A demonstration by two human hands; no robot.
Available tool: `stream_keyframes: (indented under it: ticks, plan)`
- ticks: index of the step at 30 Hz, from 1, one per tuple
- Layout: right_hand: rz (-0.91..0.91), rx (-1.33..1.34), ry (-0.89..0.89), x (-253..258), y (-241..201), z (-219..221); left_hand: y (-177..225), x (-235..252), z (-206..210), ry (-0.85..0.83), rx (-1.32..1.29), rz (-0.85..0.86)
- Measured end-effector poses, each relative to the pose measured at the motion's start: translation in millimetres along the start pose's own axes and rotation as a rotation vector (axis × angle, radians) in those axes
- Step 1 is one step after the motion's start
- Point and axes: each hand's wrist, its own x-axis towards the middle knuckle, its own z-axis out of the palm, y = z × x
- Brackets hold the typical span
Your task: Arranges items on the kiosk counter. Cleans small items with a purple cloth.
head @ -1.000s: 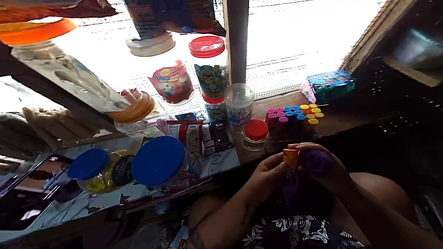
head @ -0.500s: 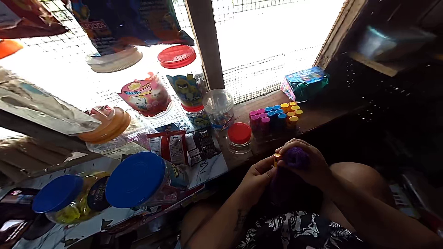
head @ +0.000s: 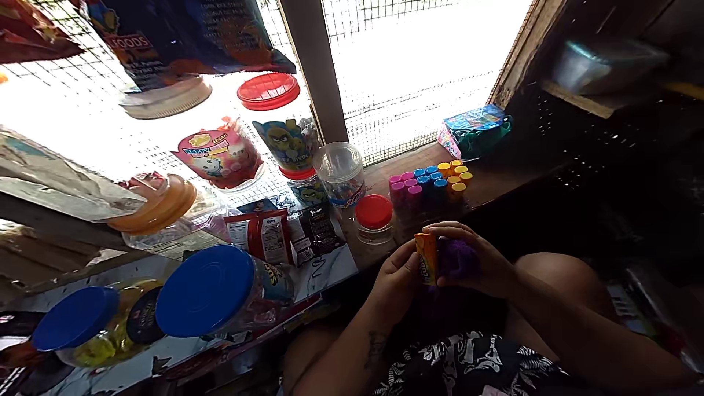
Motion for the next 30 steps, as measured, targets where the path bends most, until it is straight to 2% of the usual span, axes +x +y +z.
stream_keyframes:
  ticks: [6, 12, 17, 21, 24, 30]
  plan:
    - [-0.065, -0.156, 0.133, 1, 3, 1, -3, -1, 6, -0.001, 0.201, -0.059]
    - [-0.096, -0.194, 0.222, 2, 4, 3, -4, -1, 8, 0.005, 0.257, -0.075]
    - [-0.076, -0.018, 0.223, 4, 7, 3, -3, -1, 8, 0.019, 0.081, -0.095]
    - [-0.063, 0.061, 0.094, 2, 11, 4, -2, 2, 6, 0.031, -0.019, -0.034]
    - [-0.067, -0.014, 0.046, 0, 11, 5, -3, 3, 5, 0.082, 0.101, -0.002]
    - [-0.12, -0.171, 0.115, 0, 10, 5, -4, 1, 13, 0.166, 0.36, 0.075]
